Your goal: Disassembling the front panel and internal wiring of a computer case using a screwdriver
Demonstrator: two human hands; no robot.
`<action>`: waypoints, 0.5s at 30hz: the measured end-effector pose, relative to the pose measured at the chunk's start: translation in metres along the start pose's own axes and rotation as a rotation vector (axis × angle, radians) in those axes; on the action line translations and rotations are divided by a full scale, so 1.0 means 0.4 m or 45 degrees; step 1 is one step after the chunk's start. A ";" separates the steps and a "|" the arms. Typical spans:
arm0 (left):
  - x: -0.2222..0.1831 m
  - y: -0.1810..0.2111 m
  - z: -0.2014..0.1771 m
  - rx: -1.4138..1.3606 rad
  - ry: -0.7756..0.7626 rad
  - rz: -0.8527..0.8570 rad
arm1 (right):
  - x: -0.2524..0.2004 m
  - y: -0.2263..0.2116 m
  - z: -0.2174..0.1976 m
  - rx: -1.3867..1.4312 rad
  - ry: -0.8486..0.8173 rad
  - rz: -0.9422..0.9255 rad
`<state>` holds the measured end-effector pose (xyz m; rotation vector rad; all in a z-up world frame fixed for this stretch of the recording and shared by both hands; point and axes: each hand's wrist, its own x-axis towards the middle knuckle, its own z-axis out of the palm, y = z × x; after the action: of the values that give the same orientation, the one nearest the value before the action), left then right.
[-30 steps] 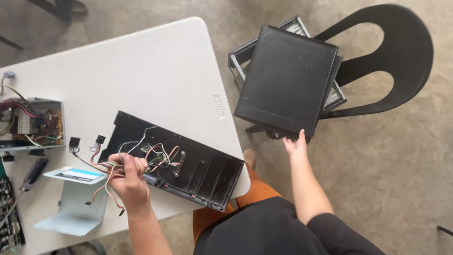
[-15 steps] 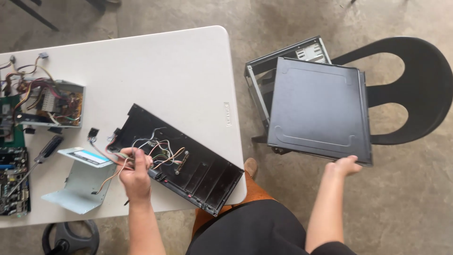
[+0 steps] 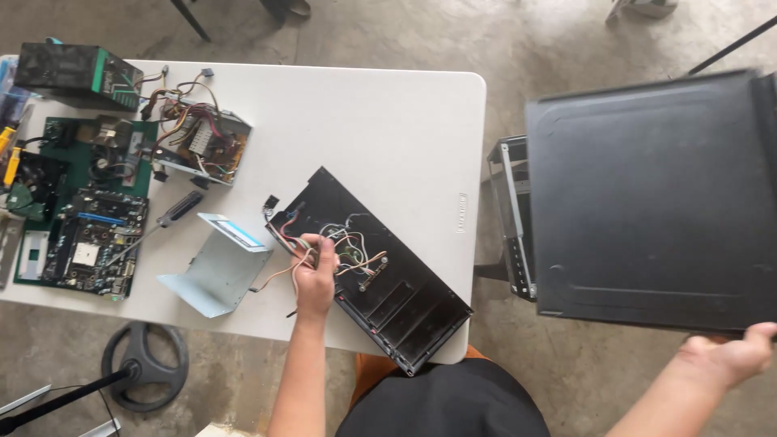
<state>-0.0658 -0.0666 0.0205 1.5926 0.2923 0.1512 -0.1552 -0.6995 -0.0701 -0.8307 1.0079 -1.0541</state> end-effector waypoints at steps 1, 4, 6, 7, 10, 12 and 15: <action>-0.002 0.006 0.001 0.004 0.005 0.002 | -0.051 -0.039 0.060 0.001 -0.003 0.006; -0.008 0.008 0.009 0.075 0.011 -0.008 | -0.102 -0.085 0.182 0.075 -0.626 0.075; -0.006 -0.007 0.013 0.019 0.036 -0.032 | -0.005 -0.011 0.190 0.206 -0.159 0.276; -0.007 -0.003 0.015 0.015 0.040 -0.027 | -0.017 0.011 0.234 0.209 -0.166 0.275; -0.019 0.011 0.023 0.020 0.029 -0.022 | -0.020 0.112 0.359 0.273 -0.427 0.446; -0.027 0.028 0.034 0.006 -0.025 0.024 | 0.018 0.224 0.442 0.220 -0.349 0.682; -0.049 0.024 0.048 0.141 0.030 -0.007 | -0.088 0.301 0.568 -0.346 -0.281 0.775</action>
<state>-0.0783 -0.0905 0.0307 1.7008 0.3284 0.1519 0.0886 -0.6138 -0.0960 -0.7646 1.1281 -0.3045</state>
